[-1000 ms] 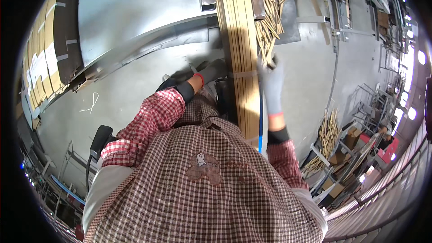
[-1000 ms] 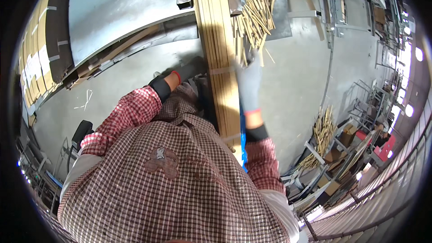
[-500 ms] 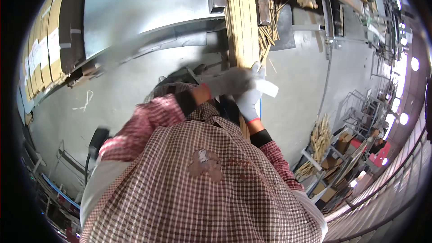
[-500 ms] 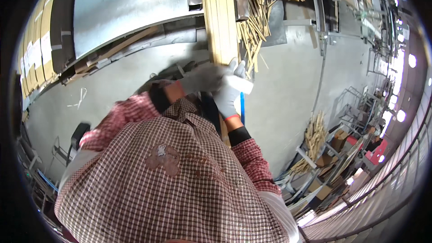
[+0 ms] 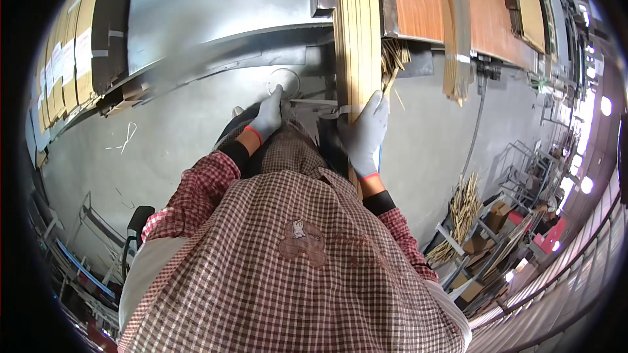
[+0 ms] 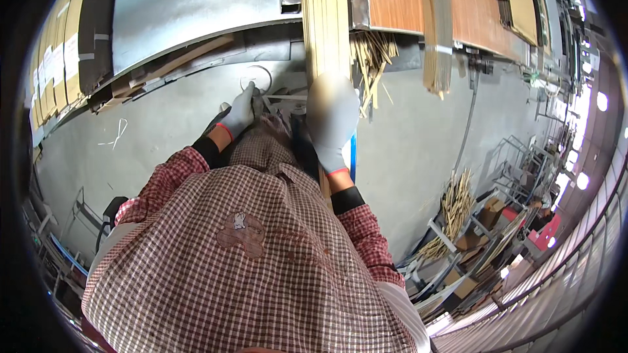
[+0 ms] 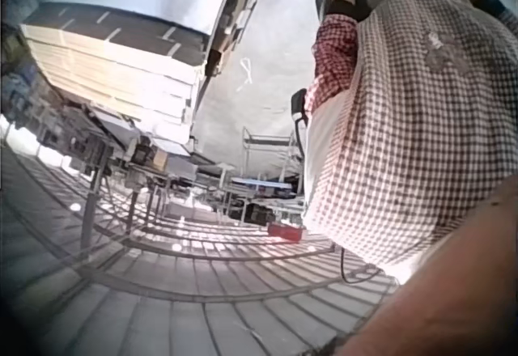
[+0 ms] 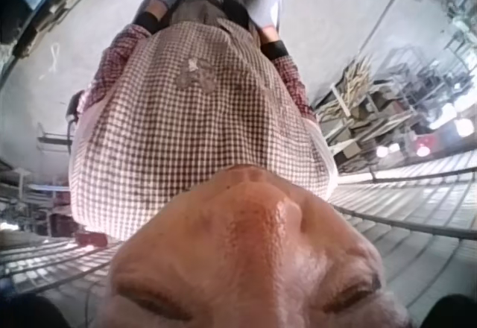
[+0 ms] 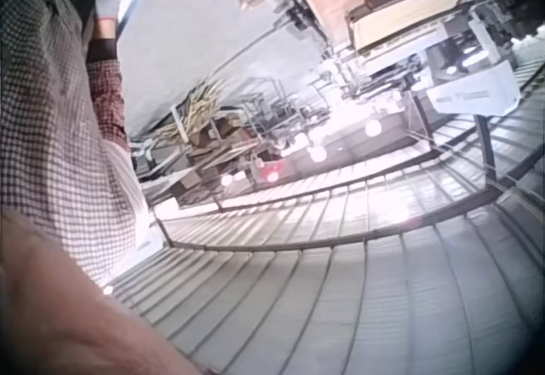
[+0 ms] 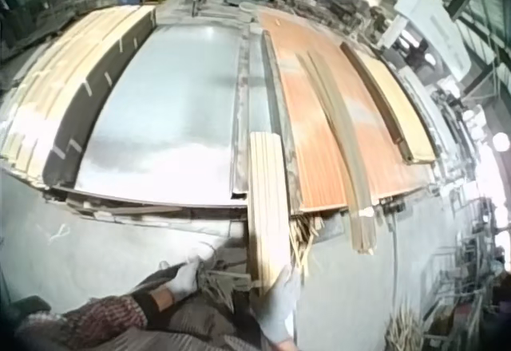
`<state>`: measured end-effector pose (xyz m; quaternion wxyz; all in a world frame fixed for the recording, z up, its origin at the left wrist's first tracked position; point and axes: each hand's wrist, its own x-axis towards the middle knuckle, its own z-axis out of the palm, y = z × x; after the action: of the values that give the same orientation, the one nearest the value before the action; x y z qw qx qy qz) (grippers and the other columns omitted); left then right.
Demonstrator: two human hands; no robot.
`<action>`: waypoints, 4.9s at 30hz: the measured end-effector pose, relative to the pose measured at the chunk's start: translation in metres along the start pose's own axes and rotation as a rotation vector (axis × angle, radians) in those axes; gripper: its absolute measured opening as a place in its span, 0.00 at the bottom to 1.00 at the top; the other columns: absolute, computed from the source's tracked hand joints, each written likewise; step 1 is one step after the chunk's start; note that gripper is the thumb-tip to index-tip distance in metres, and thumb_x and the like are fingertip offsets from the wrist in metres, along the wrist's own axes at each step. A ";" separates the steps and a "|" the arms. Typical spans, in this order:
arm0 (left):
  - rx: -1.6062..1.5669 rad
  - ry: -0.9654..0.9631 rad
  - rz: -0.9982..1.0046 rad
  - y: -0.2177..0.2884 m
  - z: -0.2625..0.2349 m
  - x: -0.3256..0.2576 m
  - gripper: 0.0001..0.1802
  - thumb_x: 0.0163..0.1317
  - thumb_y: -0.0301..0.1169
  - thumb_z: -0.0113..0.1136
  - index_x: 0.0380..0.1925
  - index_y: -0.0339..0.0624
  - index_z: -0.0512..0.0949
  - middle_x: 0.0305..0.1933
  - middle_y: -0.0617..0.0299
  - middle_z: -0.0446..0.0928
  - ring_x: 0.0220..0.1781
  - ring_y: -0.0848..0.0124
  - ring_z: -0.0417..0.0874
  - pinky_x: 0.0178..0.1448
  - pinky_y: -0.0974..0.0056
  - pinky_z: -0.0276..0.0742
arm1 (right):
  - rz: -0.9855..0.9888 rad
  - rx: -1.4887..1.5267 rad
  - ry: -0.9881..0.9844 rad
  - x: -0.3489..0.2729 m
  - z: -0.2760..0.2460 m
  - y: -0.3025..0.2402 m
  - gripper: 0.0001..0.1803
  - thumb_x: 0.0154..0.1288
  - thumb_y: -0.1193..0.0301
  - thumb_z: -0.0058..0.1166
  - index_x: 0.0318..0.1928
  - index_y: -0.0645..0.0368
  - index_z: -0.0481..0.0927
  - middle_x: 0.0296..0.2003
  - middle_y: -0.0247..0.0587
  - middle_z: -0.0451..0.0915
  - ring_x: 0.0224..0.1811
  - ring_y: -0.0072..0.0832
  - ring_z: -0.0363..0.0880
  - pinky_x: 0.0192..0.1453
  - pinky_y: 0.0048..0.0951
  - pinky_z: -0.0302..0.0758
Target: Manually strapping and bundling long stacks of thin material strips in an industrial setting.
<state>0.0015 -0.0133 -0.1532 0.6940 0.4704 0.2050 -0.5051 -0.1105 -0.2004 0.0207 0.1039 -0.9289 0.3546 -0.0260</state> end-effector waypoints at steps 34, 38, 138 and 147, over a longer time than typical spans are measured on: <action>1.581 -0.068 1.515 0.009 0.223 -0.050 0.07 0.56 0.32 0.56 0.35 0.49 0.80 0.26 0.68 0.75 0.29 0.70 0.77 0.32 0.65 0.70 | -0.713 0.076 -0.833 0.119 -0.032 0.130 0.13 0.61 0.69 0.54 0.46 0.59 0.73 0.33 0.57 0.80 0.39 0.52 0.79 0.40 0.47 0.75; 1.671 -0.156 1.380 0.014 0.218 -0.052 0.04 0.54 0.33 0.56 0.28 0.51 0.78 0.29 0.70 0.76 0.35 0.71 0.77 0.36 0.65 0.68 | -0.805 -0.148 -0.897 0.127 -0.024 0.108 0.10 0.58 0.69 0.53 0.40 0.58 0.77 0.32 0.51 0.81 0.35 0.47 0.82 0.38 0.46 0.77; 1.012 -0.318 0.135 -0.113 0.142 -0.199 0.36 0.63 0.45 0.62 0.58 0.28 0.61 0.49 0.47 0.77 0.50 0.59 0.79 0.55 0.57 0.75 | 0.188 0.493 -0.023 -0.212 -0.020 0.152 0.23 0.72 0.57 0.46 0.31 0.66 0.77 0.29 0.60 0.78 0.31 0.56 0.76 0.36 0.49 0.69; 0.842 -0.266 0.528 -0.203 0.136 -0.209 0.24 0.71 0.37 0.53 0.60 0.34 0.64 0.52 0.47 0.76 0.53 0.61 0.79 0.52 0.60 0.76 | -0.032 0.509 -0.134 -0.242 -0.018 0.150 0.20 0.71 0.59 0.46 0.34 0.65 0.80 0.28 0.61 0.78 0.32 0.55 0.77 0.38 0.51 0.72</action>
<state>-0.2906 -0.0337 -0.0201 0.5682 0.6764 -0.2322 -0.4070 -0.3908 -0.1518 0.0123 0.3568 -0.8781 0.3141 -0.0543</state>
